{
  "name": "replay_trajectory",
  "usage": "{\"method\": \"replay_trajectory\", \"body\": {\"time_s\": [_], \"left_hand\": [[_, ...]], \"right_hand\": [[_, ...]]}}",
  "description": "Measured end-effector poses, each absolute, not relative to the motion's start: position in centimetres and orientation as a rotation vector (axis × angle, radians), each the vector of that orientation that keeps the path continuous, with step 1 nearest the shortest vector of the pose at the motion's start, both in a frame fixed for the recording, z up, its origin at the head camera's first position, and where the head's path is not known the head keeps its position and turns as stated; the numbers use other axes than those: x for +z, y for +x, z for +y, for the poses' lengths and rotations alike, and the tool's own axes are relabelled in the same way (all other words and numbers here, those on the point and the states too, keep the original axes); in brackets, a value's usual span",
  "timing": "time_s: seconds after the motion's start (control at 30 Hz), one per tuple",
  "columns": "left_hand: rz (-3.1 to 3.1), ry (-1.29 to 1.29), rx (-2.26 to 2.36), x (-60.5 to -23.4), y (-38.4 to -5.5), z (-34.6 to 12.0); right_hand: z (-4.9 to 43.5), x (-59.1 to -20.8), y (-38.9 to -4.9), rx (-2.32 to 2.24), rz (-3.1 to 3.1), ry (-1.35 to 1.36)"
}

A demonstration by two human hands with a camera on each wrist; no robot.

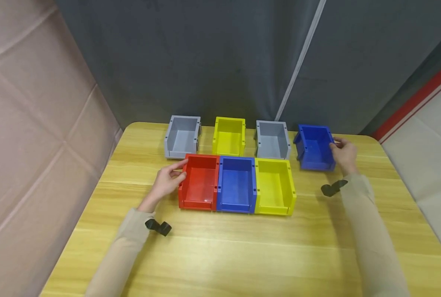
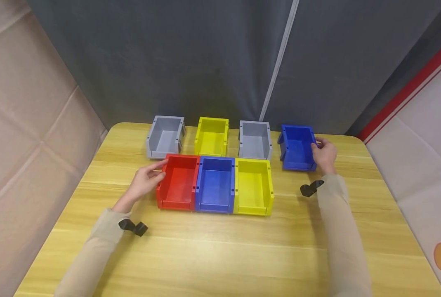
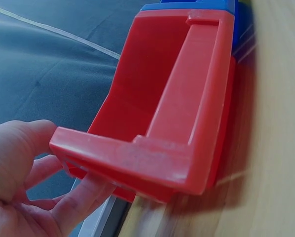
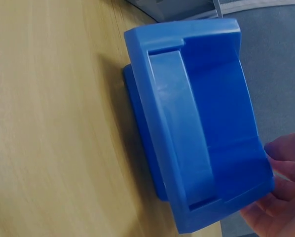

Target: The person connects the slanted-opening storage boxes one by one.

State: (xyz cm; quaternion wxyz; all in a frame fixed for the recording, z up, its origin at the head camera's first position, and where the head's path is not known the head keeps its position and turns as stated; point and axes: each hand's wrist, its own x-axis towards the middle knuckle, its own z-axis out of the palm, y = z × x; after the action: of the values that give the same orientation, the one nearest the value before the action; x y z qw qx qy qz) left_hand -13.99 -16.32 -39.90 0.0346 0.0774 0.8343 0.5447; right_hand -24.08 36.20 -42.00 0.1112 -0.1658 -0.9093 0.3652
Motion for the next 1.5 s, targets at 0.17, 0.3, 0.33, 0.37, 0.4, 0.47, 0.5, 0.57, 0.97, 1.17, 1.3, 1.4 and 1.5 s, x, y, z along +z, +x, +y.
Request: {"method": "replay_trajectory", "body": {"time_s": [0.17, 0.3, 0.33, 0.37, 0.4, 0.47, 0.5, 0.57, 0.97, 1.17, 1.3, 1.4, 1.5], "left_hand": [[2.556, 0.259, 1.692, -40.2, -14.1, -16.4], [2.538, 0.264, 1.71, -40.4, -14.2, -16.5], [2.532, 0.262, 1.715, -40.4, -14.2, -16.5], [2.53, 0.26, 1.715, -40.4, -14.2, -16.6], [2.529, 0.256, 1.715, -40.4, -14.2, -16.6], [2.531, 0.246, 1.708, -40.4, -14.2, -16.6], [2.53, 0.239, 1.706, -40.4, -14.2, -16.6], [2.528, 0.224, 1.702, -40.3, -14.2, -16.5], [2.506, 0.223, 1.714, -40.3, -14.2, -16.5], [2.509, 0.236, 1.716, -40.2, -14.2, -16.5], [2.516, 0.239, 1.714, -40.2, -14.2, -16.5], [2.511, 0.243, 1.721, -40.2, -14.2, -16.5], [2.498, 0.244, 1.735, -40.3, -14.2, -16.6]], "right_hand": [[36.6, -42.2, -24.3, 1.118, -2.656, -0.547], [36.8, -42.2, -24.3, 1.12, -2.663, -0.569], [36.8, -42.2, -24.3, 1.118, -2.666, -0.572], [36.8, -42.2, -24.3, 1.12, -2.669, -0.573], [36.8, -42.2, -24.3, 1.119, -2.675, -0.575], [36.7, -42.3, -24.4, 1.13, -2.669, -0.586], [36.7, -42.3, -24.3, 1.146, -2.663, -0.593], [36.7, -42.4, -24.4, 1.175, -2.648, -0.611], [37.1, -42.8, -24.2, 1.364, -2.466, -0.703], [36.9, -42.2, -23.4, 1.407, -2.401, -0.744], [36.6, -41.3, -22.6, 1.372, -2.408, -0.741], [36.6, -40.7, -21.9, 1.331, -2.422, -0.736], [36.5, -40.1, -21.2, 1.326, -2.419, -0.732]]}}
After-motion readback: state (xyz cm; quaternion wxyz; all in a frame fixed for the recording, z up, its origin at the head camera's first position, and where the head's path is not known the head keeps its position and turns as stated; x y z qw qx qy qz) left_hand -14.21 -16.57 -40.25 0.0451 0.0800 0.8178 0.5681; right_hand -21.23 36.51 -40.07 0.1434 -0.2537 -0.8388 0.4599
